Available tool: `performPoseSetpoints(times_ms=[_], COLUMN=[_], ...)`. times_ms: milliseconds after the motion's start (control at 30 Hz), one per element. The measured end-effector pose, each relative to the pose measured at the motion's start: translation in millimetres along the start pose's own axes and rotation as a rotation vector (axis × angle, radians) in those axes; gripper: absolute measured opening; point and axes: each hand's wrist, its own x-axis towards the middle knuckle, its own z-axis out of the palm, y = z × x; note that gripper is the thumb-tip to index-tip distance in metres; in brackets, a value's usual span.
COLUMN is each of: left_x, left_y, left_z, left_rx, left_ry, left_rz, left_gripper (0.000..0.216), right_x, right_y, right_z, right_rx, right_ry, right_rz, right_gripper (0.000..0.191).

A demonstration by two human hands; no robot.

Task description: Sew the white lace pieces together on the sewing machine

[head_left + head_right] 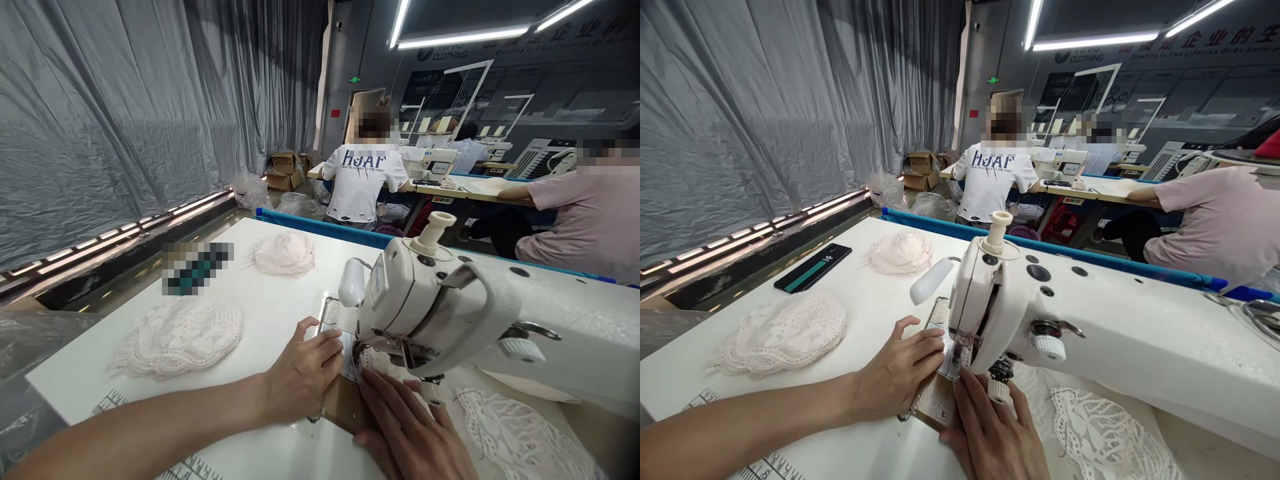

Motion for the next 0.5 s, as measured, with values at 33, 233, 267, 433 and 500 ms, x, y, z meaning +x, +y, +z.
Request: performPoseSetpoints(times_ms=[33,233,267,433,500], left_x=[0.2,-0.4,-0.8,-8.6,-14.4], left_y=[0.0,-2.4,-1.8,16.1,30.1], left_z=[0.2,-0.6,-3.7,-40.0,-57.7], left_rx=[-0.001,-0.021,-0.027,-0.299,-0.614], left_ry=[0.002,0.026,0.024,-0.186,-0.304], left_rz=[-0.006,-0.039,-0.063,-0.151,-0.269], left_gripper=[0.025,0.028,0.031,0.053,0.065], right_x=[-0.4,5.9,8.6,18.6,14.7], right_y=[-0.7,-7.4,-8.1,-11.6,-11.1], right_z=[1.9,10.9,8.6,-37.4,-63.0], right_rx=[-0.024,0.021,0.083,0.440,0.797], right_ry=[0.005,0.074,0.077,-0.019,-0.142], right_rz=[0.005,0.186,0.213,0.168,0.296], right_gripper=[0.041,0.040,0.036,0.032,0.021])
